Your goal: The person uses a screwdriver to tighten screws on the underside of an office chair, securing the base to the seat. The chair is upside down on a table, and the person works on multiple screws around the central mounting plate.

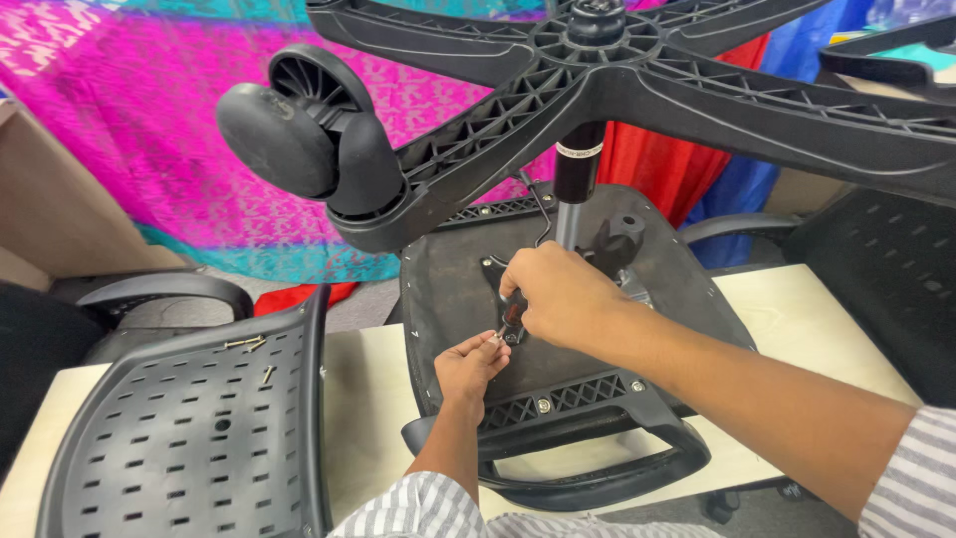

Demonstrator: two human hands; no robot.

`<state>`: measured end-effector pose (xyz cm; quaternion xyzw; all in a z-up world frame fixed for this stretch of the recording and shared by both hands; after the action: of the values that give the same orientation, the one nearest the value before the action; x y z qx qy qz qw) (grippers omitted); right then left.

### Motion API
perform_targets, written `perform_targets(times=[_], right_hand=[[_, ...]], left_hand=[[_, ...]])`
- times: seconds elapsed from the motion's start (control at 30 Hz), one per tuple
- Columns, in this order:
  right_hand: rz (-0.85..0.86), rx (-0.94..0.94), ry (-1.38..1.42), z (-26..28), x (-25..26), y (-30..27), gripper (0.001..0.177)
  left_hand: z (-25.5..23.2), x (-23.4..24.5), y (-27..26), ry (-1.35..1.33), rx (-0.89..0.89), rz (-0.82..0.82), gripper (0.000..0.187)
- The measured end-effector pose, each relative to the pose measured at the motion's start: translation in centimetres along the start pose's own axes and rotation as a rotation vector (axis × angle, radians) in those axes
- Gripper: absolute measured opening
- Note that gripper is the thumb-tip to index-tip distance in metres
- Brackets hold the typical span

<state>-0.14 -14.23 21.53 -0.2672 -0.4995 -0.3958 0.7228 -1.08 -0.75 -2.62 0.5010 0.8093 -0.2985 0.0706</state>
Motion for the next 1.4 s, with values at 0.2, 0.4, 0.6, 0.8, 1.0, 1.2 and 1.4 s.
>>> perform_targets(times=[0.2,0.4,0.6,0.8,1.0,1.2,1.4], right_hand=[[-0.073,0.219,0.059,1.6,-1.4,0.1,0.031],[-0.061,0.4,0.195,4.6,-4.3,-0.4,0.032],[0.173,0.402,0.289,8.0,-7.1,-2.0,0.04],[0.194,0.525,0.358,10.2,-9.0,-4.0,0.041],[0.217,0.497,0.397,11.1,-10.3,-4.9,0.041],[0.266,0.48,0.427,13.9,-11.5,-4.6,0.036],[0.246,0.463,0.408,16.8,-14.6,-4.0,0.039]], left_hand=[[-1.3,2.9,-1.4,-0.101,-0.095,-0.142,0.022],[-2.3,7.4,-4.1,-0.159,-0.129,-0.377,0.023],[-1.8,13.1,-9.3,-0.184,-0.21,-0.623,0.024],[-1.0,15.9,-14.6,-0.096,-0.164,-0.871,0.021],[-2.0,18.1,-16.7,-0.048,-0.161,-0.969,0.016],[-2.5,20.6,-17.4,-0.053,-0.137,-1.034,0.016],[-2.3,24.5,-16.6,-0.069,-0.098,-0.964,0.023]])
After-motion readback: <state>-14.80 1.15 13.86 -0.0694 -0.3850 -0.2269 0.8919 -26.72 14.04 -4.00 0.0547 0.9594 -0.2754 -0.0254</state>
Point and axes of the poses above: each hand's wrist, its own y-axis towards the middle knuckle, its own x-axis out of the back of the hand, z = x × y, the point moved 2 cm from there along y, towards the middle knuckle, and after that the axes turned 3 degrees about -y, right-handed, at the moved point
